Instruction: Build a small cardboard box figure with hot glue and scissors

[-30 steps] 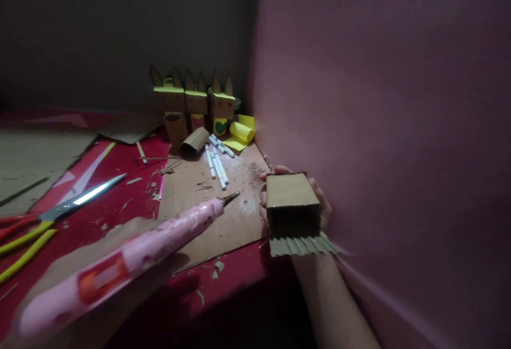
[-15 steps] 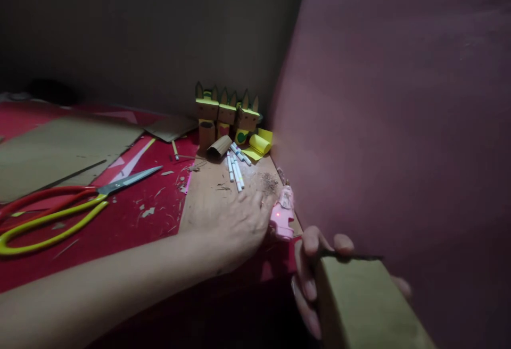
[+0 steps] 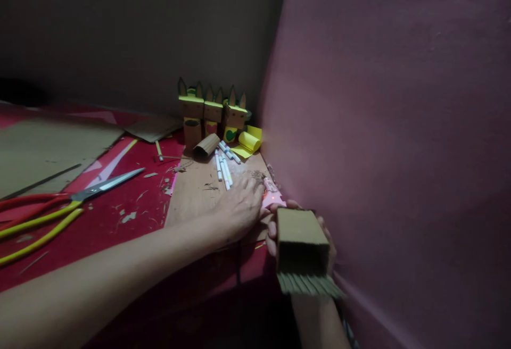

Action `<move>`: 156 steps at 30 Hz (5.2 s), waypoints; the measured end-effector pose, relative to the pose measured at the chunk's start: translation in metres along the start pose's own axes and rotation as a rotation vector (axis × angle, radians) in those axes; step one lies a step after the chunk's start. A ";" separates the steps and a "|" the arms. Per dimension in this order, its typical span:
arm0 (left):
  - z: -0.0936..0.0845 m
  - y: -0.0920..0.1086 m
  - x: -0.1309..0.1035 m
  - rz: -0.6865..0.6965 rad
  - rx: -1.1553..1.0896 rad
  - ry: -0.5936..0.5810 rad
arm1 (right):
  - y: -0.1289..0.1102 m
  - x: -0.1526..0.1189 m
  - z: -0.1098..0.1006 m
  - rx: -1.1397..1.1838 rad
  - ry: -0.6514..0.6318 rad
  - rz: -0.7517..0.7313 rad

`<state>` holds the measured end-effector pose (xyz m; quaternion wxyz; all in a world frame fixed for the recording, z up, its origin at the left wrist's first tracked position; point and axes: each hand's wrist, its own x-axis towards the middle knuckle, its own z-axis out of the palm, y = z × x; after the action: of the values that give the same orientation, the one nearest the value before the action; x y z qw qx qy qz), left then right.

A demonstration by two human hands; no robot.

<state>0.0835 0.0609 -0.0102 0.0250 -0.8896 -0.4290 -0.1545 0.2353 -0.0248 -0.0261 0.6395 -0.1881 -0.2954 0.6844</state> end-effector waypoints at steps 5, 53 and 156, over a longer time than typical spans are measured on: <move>-0.009 -0.036 -0.029 -0.085 -0.138 0.170 | 0.018 0.020 -0.006 0.104 0.075 -0.008; -0.038 -0.099 -0.145 -0.137 -0.546 0.396 | 0.076 0.085 0.061 -0.213 -0.074 0.128; -0.041 -0.080 -0.134 0.063 -0.090 0.386 | 0.045 0.048 0.045 -0.933 -0.272 -0.107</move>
<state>-0.0669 0.0026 -0.0177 0.0718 -0.8568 -0.3807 -0.3404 0.1669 0.0149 -0.0153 0.4768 -0.3479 -0.6610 0.4633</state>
